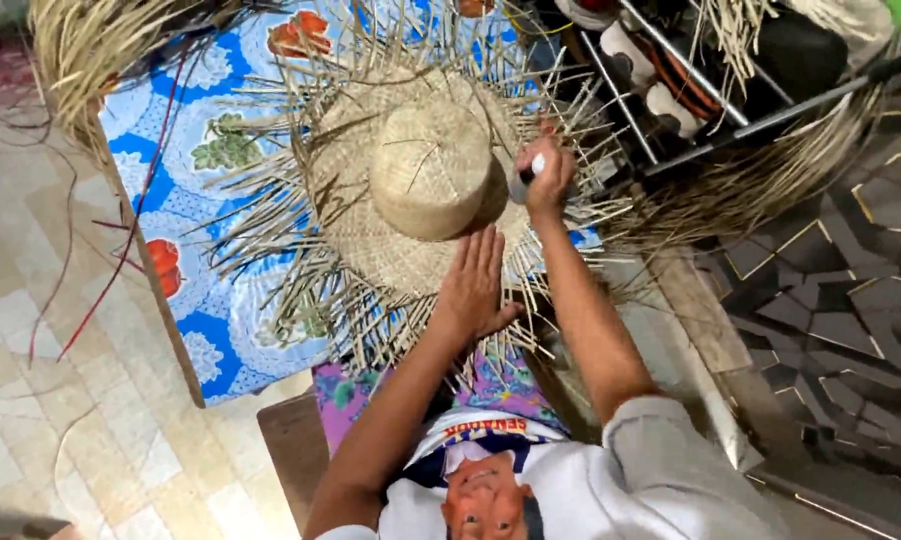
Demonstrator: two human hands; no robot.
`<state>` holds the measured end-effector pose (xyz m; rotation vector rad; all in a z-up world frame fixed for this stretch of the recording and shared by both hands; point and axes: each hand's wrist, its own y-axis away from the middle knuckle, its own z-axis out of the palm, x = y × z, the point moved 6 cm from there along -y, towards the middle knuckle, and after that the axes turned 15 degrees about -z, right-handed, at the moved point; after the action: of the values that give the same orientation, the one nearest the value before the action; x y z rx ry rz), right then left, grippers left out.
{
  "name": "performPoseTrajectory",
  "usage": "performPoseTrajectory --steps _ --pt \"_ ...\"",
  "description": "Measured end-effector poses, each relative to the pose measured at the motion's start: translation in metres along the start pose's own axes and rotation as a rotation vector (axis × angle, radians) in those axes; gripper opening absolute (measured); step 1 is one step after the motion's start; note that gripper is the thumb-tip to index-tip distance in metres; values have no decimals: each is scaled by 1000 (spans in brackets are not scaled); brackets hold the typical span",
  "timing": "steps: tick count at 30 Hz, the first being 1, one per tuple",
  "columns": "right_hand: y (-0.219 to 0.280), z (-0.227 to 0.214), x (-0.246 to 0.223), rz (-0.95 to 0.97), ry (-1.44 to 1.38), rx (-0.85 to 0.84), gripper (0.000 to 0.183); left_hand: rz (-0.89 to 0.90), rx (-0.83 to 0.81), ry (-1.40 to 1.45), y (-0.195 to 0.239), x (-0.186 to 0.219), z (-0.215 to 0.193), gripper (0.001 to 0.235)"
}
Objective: The person uses a small bottle to apply a liquid to the brim of a straw hat and then rubs the brim with their hand to clean it. The hat remains on the table throughout the process.
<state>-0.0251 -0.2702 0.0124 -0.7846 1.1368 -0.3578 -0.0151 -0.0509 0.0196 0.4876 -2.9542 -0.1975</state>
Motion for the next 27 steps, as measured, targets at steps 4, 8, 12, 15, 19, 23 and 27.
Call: performPoseTrajectory --steps 4,8,12,15,19,23,27 --pt "34 -6 -56 -86 164 -93 55 7 -28 11 -1 -1 2 123" --pt "16 -8 -13 -76 180 -90 57 2 -60 38 -6 -2 7 123" --pt "-22 4 34 -104 121 -59 51 5 -47 35 -5 -1 3 124" --pt "-31 16 37 -75 -8 -49 46 2 -27 26 -5 -2 2 123" --pt "-1 12 -7 -51 26 -61 49 8 -7 17 -3 0 6 122" --pt "33 17 -58 -79 163 -133 52 13 -5 7 -3 1 6 122" --pt "21 24 -29 -89 246 -159 53 14 -38 -3 -6 -1 5 121"
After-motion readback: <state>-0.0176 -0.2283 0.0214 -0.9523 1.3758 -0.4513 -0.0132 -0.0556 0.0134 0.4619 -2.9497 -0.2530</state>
